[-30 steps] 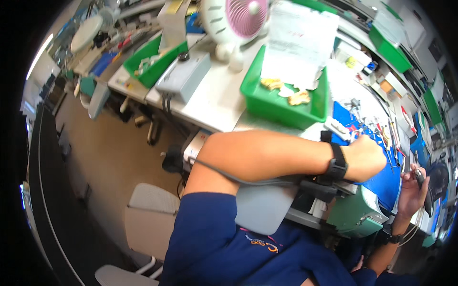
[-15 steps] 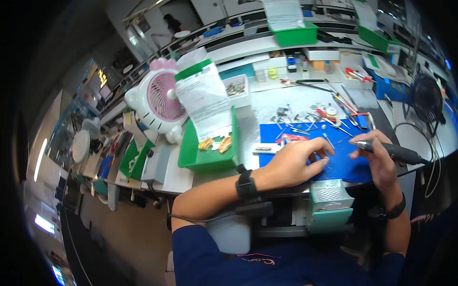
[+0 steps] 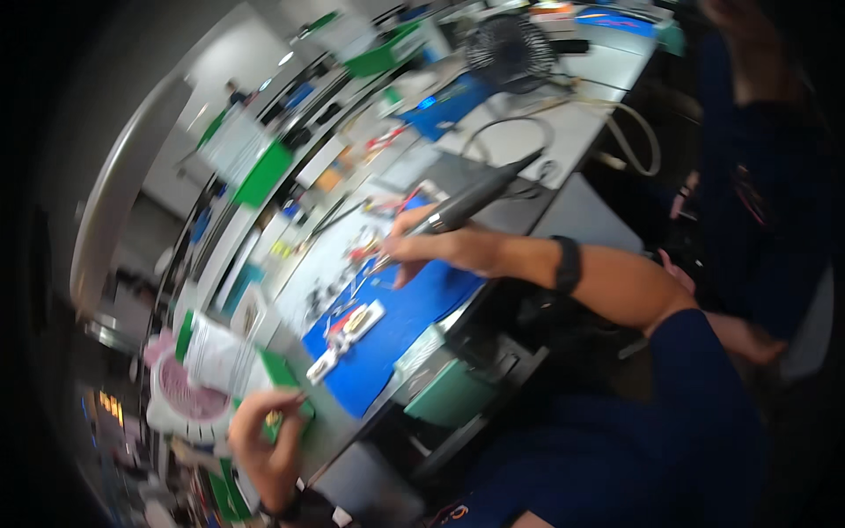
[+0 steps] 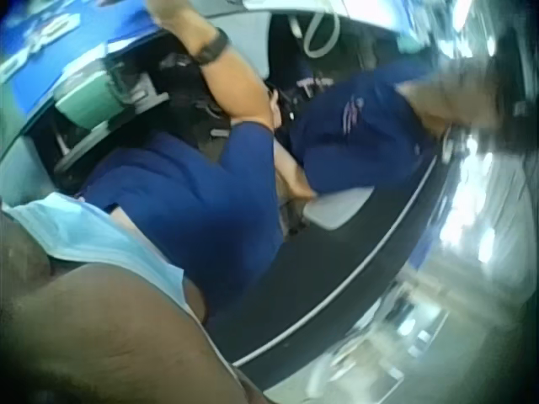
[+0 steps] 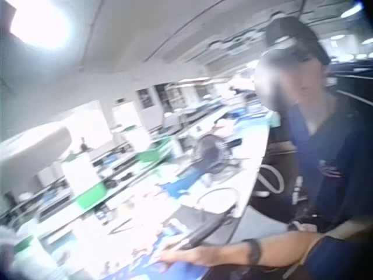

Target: The recorder is using a rotary tool to polish or grind dental molds at a laboratory workbench.

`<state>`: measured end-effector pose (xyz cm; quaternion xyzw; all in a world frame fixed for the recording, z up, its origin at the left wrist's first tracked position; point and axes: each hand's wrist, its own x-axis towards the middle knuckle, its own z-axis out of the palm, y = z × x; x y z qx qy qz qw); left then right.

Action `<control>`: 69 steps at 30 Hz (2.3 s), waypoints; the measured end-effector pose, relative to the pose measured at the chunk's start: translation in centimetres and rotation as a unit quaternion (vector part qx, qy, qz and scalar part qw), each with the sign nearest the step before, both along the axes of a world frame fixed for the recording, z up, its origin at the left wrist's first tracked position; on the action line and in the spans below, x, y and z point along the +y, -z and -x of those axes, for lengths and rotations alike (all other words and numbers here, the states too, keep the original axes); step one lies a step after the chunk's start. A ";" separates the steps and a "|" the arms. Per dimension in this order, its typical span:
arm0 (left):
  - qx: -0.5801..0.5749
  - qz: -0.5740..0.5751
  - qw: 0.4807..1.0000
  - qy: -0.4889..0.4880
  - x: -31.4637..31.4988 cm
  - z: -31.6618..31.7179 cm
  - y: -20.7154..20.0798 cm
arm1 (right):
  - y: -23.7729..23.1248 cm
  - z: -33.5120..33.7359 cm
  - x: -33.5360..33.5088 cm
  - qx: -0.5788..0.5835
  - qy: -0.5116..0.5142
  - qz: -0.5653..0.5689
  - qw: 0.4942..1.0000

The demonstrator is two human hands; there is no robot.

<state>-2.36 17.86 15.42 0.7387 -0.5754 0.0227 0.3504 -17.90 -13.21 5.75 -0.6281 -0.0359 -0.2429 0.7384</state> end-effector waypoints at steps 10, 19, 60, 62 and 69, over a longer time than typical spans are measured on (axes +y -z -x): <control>-0.165 0.296 0.937 0.088 9.7 -1.4 -3.1 | -0.4 0.1 0.7 0.025 0.001 -0.024 0.999; -0.659 0.311 0.537 -0.426 19.7 2.4 -4.2 | 2.1 -0.8 -0.6 0.026 -0.018 0.077 0.997; 0.051 0.354 0.934 0.012 9.3 -3.6 3.9 | 0.2 -0.7 1.7 0.050 0.018 -0.028 0.998; 0.052 0.343 0.938 0.020 9.3 -3.6 3.7 | 0.2 -0.8 1.7 0.045 0.013 -0.007 0.999; 0.051 0.299 0.951 0.049 10.5 -3.5 2.7 | 0.1 -0.7 1.4 0.040 0.012 -0.006 0.999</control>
